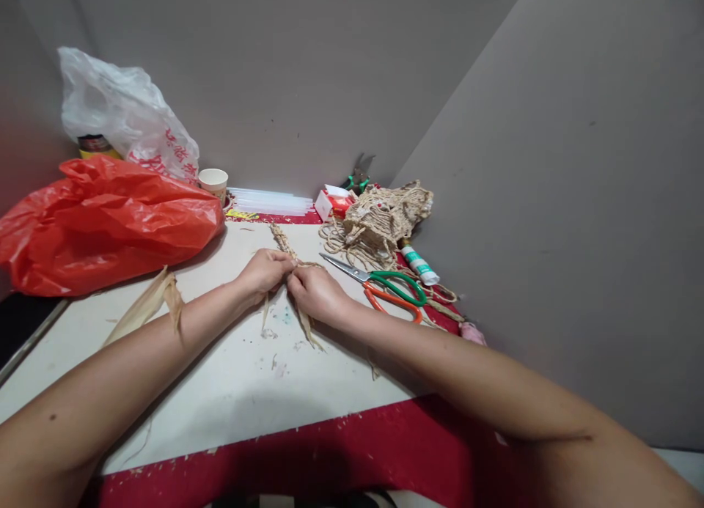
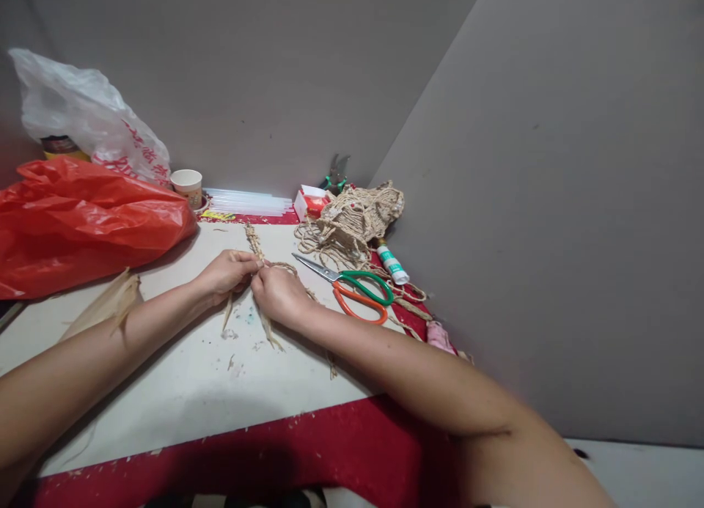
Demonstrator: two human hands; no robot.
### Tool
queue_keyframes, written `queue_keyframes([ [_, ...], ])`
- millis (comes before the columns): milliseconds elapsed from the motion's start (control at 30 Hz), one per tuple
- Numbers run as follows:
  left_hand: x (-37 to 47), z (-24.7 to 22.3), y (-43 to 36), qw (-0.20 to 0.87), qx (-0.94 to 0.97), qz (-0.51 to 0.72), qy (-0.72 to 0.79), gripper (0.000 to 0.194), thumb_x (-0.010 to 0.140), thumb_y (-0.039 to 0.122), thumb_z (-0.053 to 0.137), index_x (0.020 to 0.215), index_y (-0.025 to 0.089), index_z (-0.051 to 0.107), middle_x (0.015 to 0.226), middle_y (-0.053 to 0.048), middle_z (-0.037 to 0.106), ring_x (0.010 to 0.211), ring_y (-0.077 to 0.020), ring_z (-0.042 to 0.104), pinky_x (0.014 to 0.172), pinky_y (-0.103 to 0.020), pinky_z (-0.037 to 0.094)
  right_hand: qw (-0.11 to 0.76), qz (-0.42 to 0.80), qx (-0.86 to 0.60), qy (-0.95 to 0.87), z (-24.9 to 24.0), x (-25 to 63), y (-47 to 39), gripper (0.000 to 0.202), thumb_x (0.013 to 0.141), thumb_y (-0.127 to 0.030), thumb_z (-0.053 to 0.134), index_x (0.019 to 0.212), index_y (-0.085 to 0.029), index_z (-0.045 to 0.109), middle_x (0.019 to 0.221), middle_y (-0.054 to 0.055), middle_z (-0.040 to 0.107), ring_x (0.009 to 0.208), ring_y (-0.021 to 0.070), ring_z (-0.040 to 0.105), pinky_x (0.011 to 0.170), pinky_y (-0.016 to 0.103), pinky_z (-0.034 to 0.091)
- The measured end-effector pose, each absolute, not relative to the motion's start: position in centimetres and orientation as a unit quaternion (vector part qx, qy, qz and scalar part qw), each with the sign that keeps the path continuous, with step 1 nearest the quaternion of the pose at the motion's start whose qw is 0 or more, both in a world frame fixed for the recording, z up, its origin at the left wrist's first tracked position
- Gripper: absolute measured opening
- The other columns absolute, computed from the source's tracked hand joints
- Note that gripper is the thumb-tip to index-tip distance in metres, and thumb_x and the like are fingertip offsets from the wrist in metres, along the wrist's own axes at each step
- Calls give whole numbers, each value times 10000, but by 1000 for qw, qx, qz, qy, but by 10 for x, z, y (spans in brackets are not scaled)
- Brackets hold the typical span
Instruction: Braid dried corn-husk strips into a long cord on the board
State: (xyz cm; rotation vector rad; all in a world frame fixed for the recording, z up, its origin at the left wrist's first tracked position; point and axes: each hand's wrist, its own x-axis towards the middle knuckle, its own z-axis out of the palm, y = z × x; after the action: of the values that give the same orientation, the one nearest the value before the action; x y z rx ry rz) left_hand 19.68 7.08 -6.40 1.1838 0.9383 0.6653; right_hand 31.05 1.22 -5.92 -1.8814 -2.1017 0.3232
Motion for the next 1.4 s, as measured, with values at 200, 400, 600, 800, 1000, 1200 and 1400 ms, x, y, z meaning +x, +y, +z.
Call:
queue_keyframes([
  [200, 193, -53, 74, 694, 515, 289, 412, 61, 700, 128, 588, 657, 95, 617, 415, 40, 467, 297, -16, 240, 359, -212, 103, 109, 149, -607, -773, -22, 318, -3, 346, 855, -345, 411, 629, -158, 594, 606, 49, 609, 531, 133, 492, 519, 250, 298],
  [400, 190, -47, 76, 720, 482, 291, 405, 43, 689, 76, 593, 681, 87, 633, 408, 50, 436, 305, -5, 204, 365, -204, 76, 312, 204, -651, -661, -9, 338, 30, 236, 837, -296, 480, 702, -137, 589, 658, 38, 608, 564, 106, 506, 544, 210, 357],
  [600, 188, -46, 79, 727, 485, 282, 396, 87, 690, 58, 570, 637, 94, 630, 402, 34, 454, 317, -13, 243, 371, -196, 99, 283, 500, -625, -528, -30, 328, 45, 288, 879, -360, 444, 681, -161, 511, 487, -42, 443, 360, 54, 304, 368, 191, 219],
  [800, 184, -40, 84, 716, 486, 287, 412, 112, 649, 12, 557, 664, 85, 642, 429, 24, 490, 314, -6, 231, 364, -197, 92, 262, 456, -650, -548, -25, 327, 46, 313, 821, -449, 530, 698, -162, 525, 477, -73, 338, 381, 47, 230, 370, 196, 172],
  [1000, 178, -38, 89, 722, 497, 278, 392, 24, 638, 71, 621, 628, 84, 639, 401, 45, 436, 326, -6, 208, 364, -199, 82, 301, 287, -659, -627, -25, 333, 54, 244, 796, -405, 539, 737, -169, 525, 583, -27, 503, 521, 88, 405, 518, 212, 326],
  [1200, 178, -38, 87, 725, 487, 282, 397, 143, 606, 138, 695, 741, 92, 678, 526, 13, 561, 345, 1, 221, 375, -196, 82, 408, 168, -650, -618, -25, 333, 54, 264, 780, -353, 522, 596, -169, 477, 534, -32, 455, 503, 84, 378, 505, 217, 310],
  [1400, 180, -46, 88, 720, 488, 299, 392, 134, 603, 179, 725, 687, 100, 656, 411, 57, 412, 347, -15, 233, 377, -204, 97, 273, 352, -601, -664, -25, 325, 35, 301, 736, -360, 580, 530, -153, 506, 431, -35, 485, 403, 66, 388, 423, 199, 292],
])
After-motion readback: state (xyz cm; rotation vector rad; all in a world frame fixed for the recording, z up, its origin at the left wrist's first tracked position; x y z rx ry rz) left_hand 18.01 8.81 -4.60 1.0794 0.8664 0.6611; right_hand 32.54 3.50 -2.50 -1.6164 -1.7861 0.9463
